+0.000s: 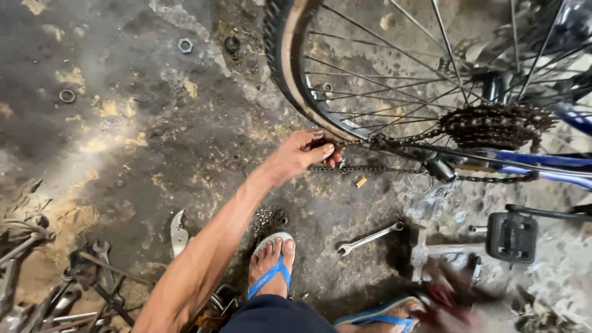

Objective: Repairing and re-threading a bicycle chain using pliers and a hammer on the floor

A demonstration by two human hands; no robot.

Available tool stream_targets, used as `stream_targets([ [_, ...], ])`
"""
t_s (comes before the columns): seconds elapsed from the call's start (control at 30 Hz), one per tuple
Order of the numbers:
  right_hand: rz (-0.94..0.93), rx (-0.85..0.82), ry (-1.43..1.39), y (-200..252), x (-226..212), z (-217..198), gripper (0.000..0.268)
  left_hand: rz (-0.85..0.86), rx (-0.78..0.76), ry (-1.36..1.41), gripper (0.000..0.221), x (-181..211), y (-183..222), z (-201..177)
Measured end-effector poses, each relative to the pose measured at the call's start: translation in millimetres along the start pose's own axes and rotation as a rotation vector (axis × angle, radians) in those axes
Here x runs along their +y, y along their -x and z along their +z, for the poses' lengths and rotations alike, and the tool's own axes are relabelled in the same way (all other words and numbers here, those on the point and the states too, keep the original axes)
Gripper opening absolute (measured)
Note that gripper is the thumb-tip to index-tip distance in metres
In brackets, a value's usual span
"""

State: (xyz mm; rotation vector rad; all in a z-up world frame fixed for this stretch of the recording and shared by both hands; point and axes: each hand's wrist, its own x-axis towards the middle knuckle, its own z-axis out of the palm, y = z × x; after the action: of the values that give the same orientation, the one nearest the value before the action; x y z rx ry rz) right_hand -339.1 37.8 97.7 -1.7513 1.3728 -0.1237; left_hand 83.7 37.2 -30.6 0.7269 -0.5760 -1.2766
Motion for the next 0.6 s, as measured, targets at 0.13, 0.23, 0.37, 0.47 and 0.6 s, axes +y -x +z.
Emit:
stream_targets([
  [0.13,0.320,-0.112,-0.666,-72,-125,127,0.039,-0.002,0.033,-0.052,0.015,-4,1,-2],
  [0.23,0.310,-0.092,-0.284,-88,-159,138,0.020,0.042,0.109,-0.290,0.015,13,8,2],
  [0.37,0.215,-0.007,0.171,-85,-174,125,0.043,0.014,0.188,-0.434,0.021,9,2,4],
  [0.47,0.175,-0.051,0.205,-80,-190,123,0.043,-0.028,0.209,-0.510,0.023,19,6,8],
  [0.6,0.187,-0.013,0.349,-88,-202,123,0.045,0.048,0.198,-0.517,0.027,23,7,8],
])
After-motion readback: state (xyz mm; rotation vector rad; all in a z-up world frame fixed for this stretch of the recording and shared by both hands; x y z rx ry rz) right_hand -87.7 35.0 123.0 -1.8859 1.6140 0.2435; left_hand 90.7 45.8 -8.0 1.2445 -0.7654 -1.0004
